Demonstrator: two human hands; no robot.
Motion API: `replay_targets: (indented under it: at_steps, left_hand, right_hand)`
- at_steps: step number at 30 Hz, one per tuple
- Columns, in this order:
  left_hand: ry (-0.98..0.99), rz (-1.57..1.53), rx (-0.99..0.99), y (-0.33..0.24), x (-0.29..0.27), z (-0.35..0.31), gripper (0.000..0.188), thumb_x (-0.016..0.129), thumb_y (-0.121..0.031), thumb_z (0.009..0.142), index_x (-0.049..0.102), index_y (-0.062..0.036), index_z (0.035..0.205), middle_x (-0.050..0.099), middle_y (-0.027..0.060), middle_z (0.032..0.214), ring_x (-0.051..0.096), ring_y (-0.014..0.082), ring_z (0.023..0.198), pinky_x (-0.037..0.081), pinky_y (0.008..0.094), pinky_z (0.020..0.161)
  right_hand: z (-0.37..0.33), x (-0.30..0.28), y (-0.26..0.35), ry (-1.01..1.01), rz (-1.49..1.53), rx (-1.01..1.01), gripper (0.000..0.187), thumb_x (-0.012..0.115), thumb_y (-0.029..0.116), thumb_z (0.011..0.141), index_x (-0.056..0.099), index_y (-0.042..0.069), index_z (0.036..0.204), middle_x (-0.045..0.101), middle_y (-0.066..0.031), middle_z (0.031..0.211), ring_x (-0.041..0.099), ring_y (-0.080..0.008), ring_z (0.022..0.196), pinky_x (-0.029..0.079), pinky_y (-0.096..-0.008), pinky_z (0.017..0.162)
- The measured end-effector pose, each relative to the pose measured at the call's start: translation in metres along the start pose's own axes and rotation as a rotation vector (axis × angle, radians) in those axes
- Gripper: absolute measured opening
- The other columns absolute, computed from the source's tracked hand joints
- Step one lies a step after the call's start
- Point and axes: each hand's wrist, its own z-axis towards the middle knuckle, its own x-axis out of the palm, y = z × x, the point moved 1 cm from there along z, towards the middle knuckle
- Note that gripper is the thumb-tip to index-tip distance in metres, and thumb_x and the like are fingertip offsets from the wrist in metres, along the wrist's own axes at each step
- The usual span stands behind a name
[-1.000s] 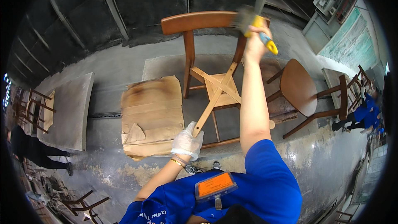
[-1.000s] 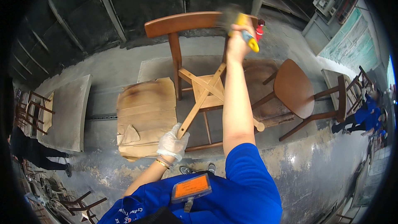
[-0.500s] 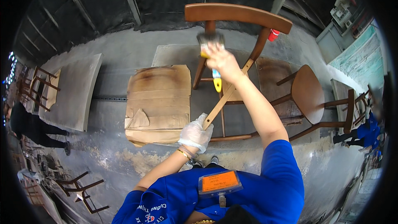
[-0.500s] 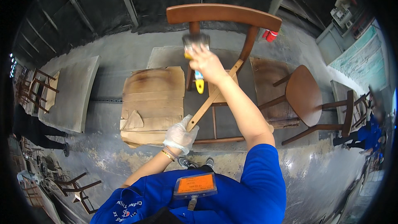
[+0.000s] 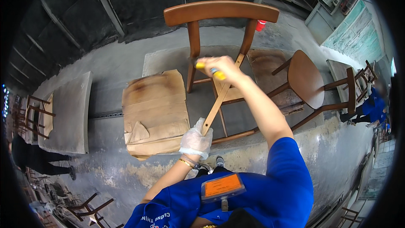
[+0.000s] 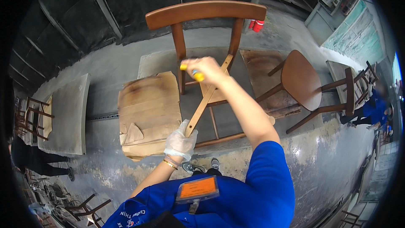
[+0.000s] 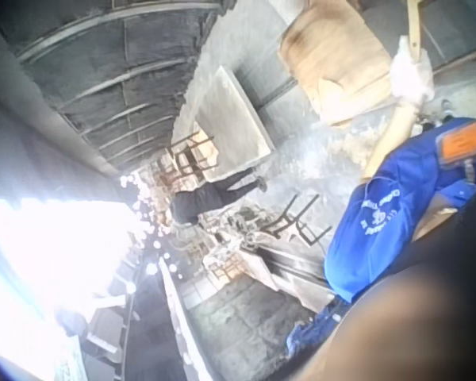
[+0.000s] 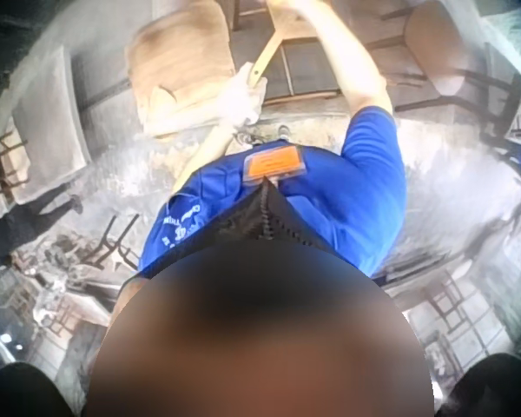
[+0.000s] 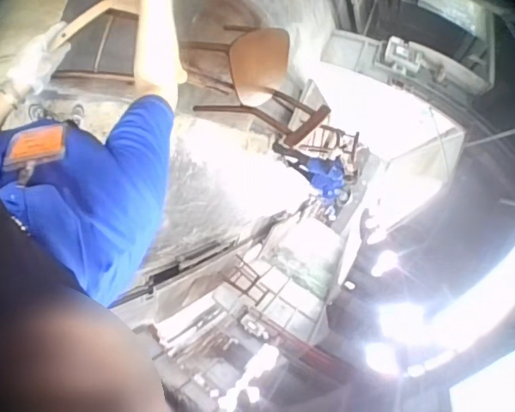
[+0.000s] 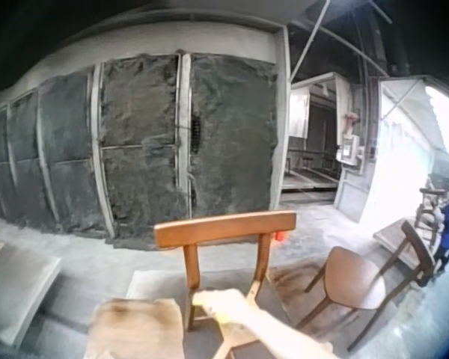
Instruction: The person uses a hand brush to sweep dust and debris from a wooden chair. They brush the seat, backrest, legs, and underside, then flip the chair to continue brushing the frame and legs before setting it upright.
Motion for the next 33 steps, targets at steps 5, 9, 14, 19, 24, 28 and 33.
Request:
replay_targets:
  at_steps: [5, 9, 14, 19, 24, 28, 33]
  left_hand:
    - [0.042, -0.028, -0.048, -0.002, -0.001, 0.000, 0.053, 0.068, -0.034, 0.092, 0.065, -0.0035, 0.135, 0.073, 0.0271, 0.098, 0.072, 0.0441, 0.090, 0.057, 0.0504, 0.080]
    - [-0.044, 0.008, 0.007, -0.004, 0.001, 0.002, 0.051, 0.068, -0.035, 0.091, 0.067, -0.0046, 0.133, 0.073, 0.0278, 0.098, 0.071, 0.0443, 0.092, 0.057, 0.0493, 0.080]
    - [-0.035, -0.015, -0.079, -0.004, 0.005, -0.002, 0.052, 0.069, -0.036, 0.091, 0.067, -0.0062, 0.133, 0.073, 0.0275, 0.101, 0.072, 0.0438, 0.094, 0.057, 0.0474, 0.081]
    - [-0.060, -0.102, -0.125, -0.001, 0.015, 0.004, 0.055, 0.075, -0.039, 0.086, 0.067, -0.0056, 0.130, 0.074, 0.0245, 0.098, 0.073, 0.0412, 0.093, 0.058, 0.0439, 0.081]
    - [-0.386, -0.227, 0.243, 0.013, 0.031, -0.013, 0.042, 0.081, -0.015, 0.088, 0.067, -0.0016, 0.126, 0.075, 0.0160, 0.109, 0.073, 0.0229, 0.100, 0.056, 0.0339, 0.090]
    - [-0.533, -0.135, 0.355, 0.025, 0.044, -0.022, 0.041, 0.083, -0.013, 0.087, 0.067, -0.0052, 0.123, 0.074, 0.0186, 0.114, 0.074, 0.0347, 0.104, 0.057, 0.0381, 0.090]
    - [-0.540, -0.228, 0.133, 0.009, 0.059, -0.036, 0.036, 0.083, -0.013, 0.089, 0.070, -0.0033, 0.121, 0.075, 0.0159, 0.115, 0.073, 0.0237, 0.106, 0.056, 0.0341, 0.093]
  right_hand:
    - [-0.050, -0.070, -0.064, -0.612, -0.651, -0.127, 0.005, 0.068, 0.009, 0.078, 0.063, 0.011, 0.078, 0.073, -0.0068, 0.129, 0.065, -0.0280, 0.128, 0.049, -0.0440, 0.112]
    - [-0.076, -0.057, -0.093, 0.074, -0.623, -0.008, 0.010, 0.066, 0.012, 0.081, 0.073, 0.018, 0.086, 0.071, -0.0051, 0.134, 0.066, -0.0292, 0.127, 0.052, -0.0408, 0.109]
    - [-0.079, -0.071, -0.105, -0.606, -0.341, -0.045, 0.009, 0.065, 0.007, 0.081, 0.058, 0.008, 0.076, 0.069, -0.0105, 0.135, 0.066, -0.0324, 0.126, 0.054, -0.0406, 0.107]
    - [-0.076, -0.049, -0.122, -0.196, -0.484, -0.053, 0.011, 0.070, 0.005, 0.074, 0.066, 0.014, 0.079, 0.068, -0.0073, 0.138, 0.071, -0.0286, 0.115, 0.058, -0.0404, 0.097]
    - [-0.101, -0.071, -0.126, -0.475, 0.399, 0.025, 0.019, 0.064, -0.017, 0.074, 0.059, 0.002, 0.070, 0.070, -0.0173, 0.134, 0.069, -0.0276, 0.123, 0.053, -0.0331, 0.099]
    - [-0.156, -0.113, -0.103, -0.487, 0.649, 0.150, 0.020, 0.067, -0.014, 0.082, 0.058, -0.002, 0.069, 0.068, -0.0216, 0.135, 0.063, -0.0273, 0.129, 0.046, -0.0332, 0.109]
    - [-0.246, -0.131, -0.081, -0.776, 0.821, 0.170, 0.022, 0.071, -0.012, 0.081, 0.059, 0.002, 0.072, 0.065, -0.0267, 0.137, 0.062, -0.0310, 0.129, 0.046, -0.0370, 0.109]
